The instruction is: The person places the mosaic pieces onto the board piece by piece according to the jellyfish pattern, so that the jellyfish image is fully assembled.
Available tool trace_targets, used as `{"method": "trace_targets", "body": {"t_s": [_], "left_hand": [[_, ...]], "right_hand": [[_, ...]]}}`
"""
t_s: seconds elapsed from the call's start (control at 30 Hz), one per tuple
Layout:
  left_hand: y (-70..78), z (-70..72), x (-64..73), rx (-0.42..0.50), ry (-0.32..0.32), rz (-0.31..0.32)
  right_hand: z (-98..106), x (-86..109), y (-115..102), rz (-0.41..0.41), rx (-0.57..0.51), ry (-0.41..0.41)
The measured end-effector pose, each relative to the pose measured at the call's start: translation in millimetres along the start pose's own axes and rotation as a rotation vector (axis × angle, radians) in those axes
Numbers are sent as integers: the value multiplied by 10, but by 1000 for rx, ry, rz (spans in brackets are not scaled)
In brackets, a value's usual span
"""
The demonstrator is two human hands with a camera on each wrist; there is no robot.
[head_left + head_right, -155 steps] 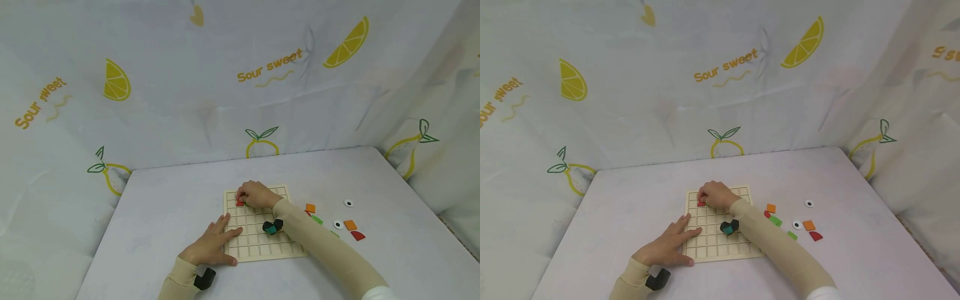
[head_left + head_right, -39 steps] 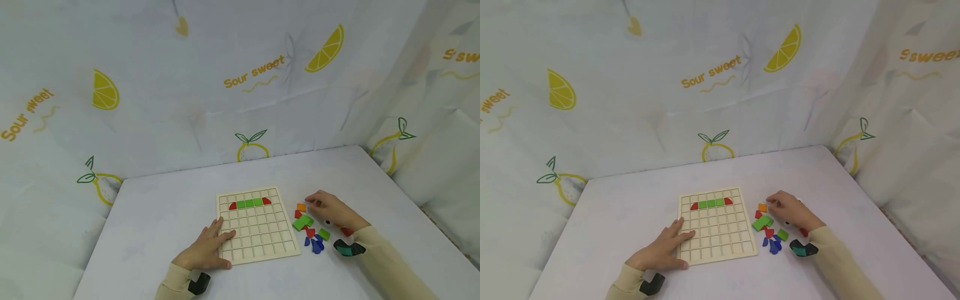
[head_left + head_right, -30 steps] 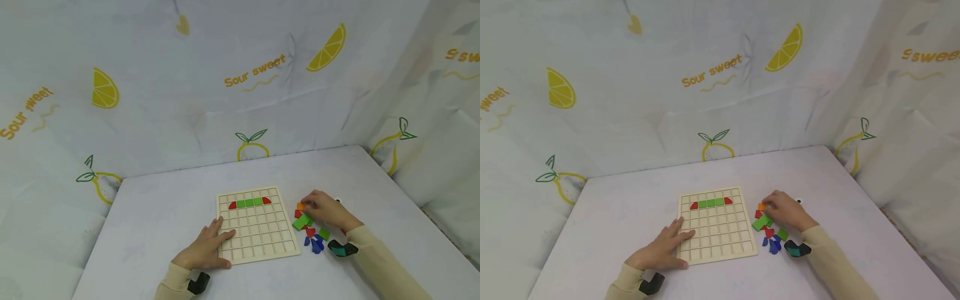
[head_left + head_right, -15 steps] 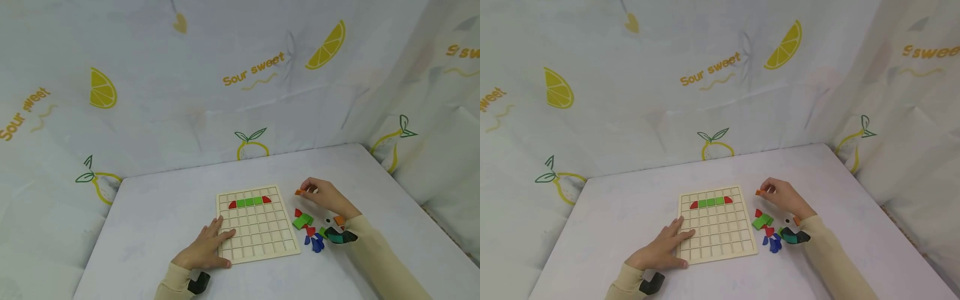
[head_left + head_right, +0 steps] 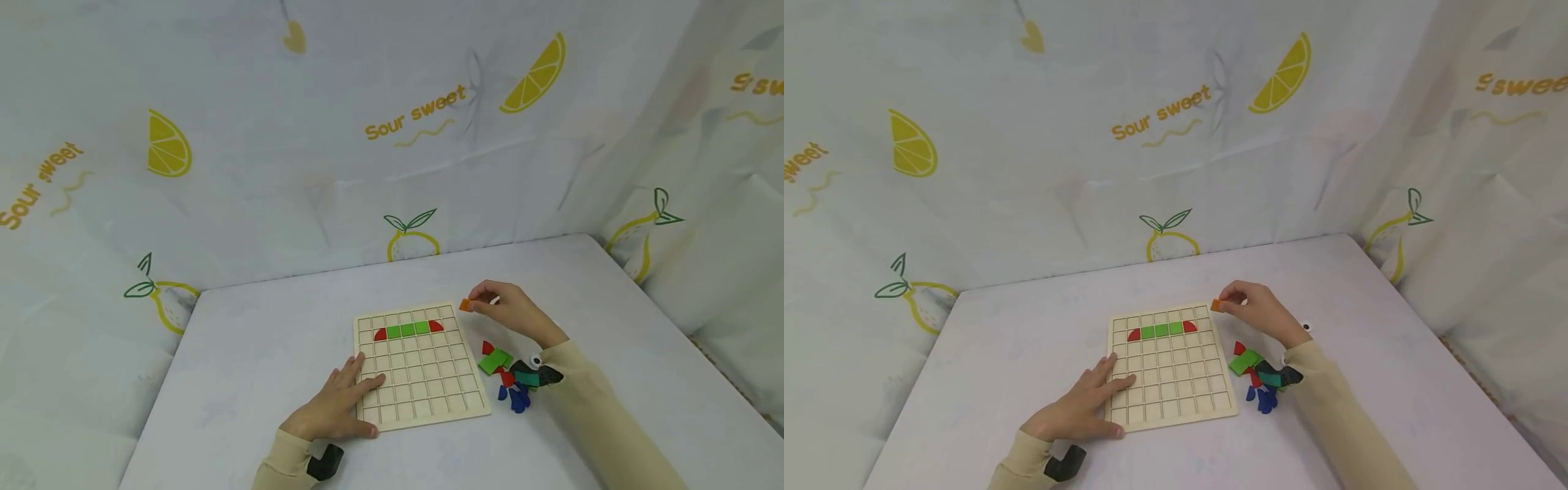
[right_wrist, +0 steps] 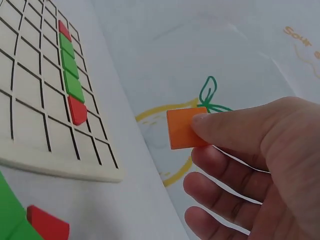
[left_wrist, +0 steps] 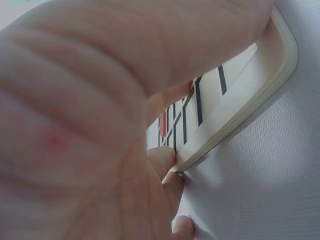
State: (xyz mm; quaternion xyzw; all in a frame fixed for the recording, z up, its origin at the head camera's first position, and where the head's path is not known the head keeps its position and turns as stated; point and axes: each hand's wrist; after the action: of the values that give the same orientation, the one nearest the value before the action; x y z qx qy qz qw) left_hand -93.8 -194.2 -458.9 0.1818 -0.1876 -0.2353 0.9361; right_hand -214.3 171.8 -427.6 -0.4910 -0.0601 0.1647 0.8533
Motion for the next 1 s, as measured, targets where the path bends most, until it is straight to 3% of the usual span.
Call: {"method": "trace_targets", "body": {"t_s": [0.2, 0.43, 0.7, 1.0], "left_hand": [[-7, -6, 0, -1, -1, 6], [8, 3, -1, 6, -5, 8], [13, 1, -8, -11, -7, 4], [5, -8, -7, -15, -3, 3]], "right_hand": [[-204, -98, -81, 36, -38, -34], [-388, -133, -65, 10, -52, -66], [-499, -104, -15, -76, -29, -112], [-561, -80, 41, -49, -8, -187]]}}
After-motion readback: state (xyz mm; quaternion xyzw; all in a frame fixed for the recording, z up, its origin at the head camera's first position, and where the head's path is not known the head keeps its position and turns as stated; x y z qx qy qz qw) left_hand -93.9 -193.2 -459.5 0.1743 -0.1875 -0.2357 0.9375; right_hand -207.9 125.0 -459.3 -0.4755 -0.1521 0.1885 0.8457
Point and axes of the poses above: each hand's wrist, its own x-axis away from the middle knuckle, its own z-axis out of the back of the hand, y = z × x, and after that the axes turned 11 degrees about -x, right-handed
